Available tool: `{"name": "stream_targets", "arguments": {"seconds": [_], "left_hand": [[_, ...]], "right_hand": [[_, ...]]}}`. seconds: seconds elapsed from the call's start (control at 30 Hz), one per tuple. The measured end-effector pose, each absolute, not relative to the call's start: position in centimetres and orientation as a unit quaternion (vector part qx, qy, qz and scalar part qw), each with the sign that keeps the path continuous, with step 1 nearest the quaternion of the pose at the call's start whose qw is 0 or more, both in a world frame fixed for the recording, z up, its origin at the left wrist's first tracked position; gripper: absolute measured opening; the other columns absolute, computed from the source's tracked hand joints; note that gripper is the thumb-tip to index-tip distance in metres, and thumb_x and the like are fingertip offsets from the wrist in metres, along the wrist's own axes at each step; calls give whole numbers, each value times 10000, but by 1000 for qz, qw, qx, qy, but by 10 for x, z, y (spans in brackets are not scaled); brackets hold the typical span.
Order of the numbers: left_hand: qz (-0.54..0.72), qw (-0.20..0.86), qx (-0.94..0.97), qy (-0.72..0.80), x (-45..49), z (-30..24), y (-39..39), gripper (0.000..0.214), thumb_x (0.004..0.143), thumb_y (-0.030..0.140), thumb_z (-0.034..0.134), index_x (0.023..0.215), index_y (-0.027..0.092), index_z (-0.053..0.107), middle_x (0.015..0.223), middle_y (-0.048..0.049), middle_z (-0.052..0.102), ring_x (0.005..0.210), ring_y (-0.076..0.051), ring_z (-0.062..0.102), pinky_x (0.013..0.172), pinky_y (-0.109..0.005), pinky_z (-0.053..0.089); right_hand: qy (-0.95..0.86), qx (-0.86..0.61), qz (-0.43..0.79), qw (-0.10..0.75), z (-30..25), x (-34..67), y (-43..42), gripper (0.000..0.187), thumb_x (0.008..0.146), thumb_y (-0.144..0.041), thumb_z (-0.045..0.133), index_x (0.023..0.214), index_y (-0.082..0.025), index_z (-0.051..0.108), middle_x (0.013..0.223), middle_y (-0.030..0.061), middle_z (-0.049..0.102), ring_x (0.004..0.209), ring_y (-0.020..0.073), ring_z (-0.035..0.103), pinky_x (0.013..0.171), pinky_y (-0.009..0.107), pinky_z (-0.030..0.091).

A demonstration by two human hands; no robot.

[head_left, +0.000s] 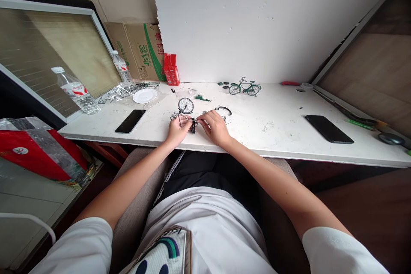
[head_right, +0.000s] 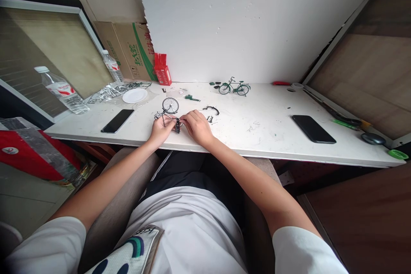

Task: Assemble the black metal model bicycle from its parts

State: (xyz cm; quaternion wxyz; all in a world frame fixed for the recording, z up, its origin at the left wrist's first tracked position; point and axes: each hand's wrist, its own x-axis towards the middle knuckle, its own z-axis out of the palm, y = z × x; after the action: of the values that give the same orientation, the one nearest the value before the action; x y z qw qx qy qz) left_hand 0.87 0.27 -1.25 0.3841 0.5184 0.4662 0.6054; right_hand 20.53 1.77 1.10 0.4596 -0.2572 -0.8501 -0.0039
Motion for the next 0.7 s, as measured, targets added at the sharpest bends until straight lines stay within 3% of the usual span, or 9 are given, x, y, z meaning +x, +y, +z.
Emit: {"name": "stream_targets", "arguments": {"seconds": [0.23, 0.7], "left_hand": [[606, 372, 526, 467, 8, -15, 3, 343, 793, 381, 821, 1004, 147, 686, 822, -73, 748, 737, -204, 737, 665, -304, 606], [596, 368, 534, 474, 8, -13, 2, 335, 800, 393, 814, 992, 147, 691, 811, -77, 755, 711, -196, 721, 645, -295, 587]], "right_hand": [[-849, -259, -15, 461, 6, 206, 23, 301, 1117, -394, 483, 1058, -215, 718, 975, 106, 742, 926, 256, 614, 830, 403, 503], [-845, -290, 27, 448, 7, 209, 18, 419, 1068, -580, 521, 1041, -226, 745, 939, 101, 752, 915, 248, 683, 787, 372, 533]]}}
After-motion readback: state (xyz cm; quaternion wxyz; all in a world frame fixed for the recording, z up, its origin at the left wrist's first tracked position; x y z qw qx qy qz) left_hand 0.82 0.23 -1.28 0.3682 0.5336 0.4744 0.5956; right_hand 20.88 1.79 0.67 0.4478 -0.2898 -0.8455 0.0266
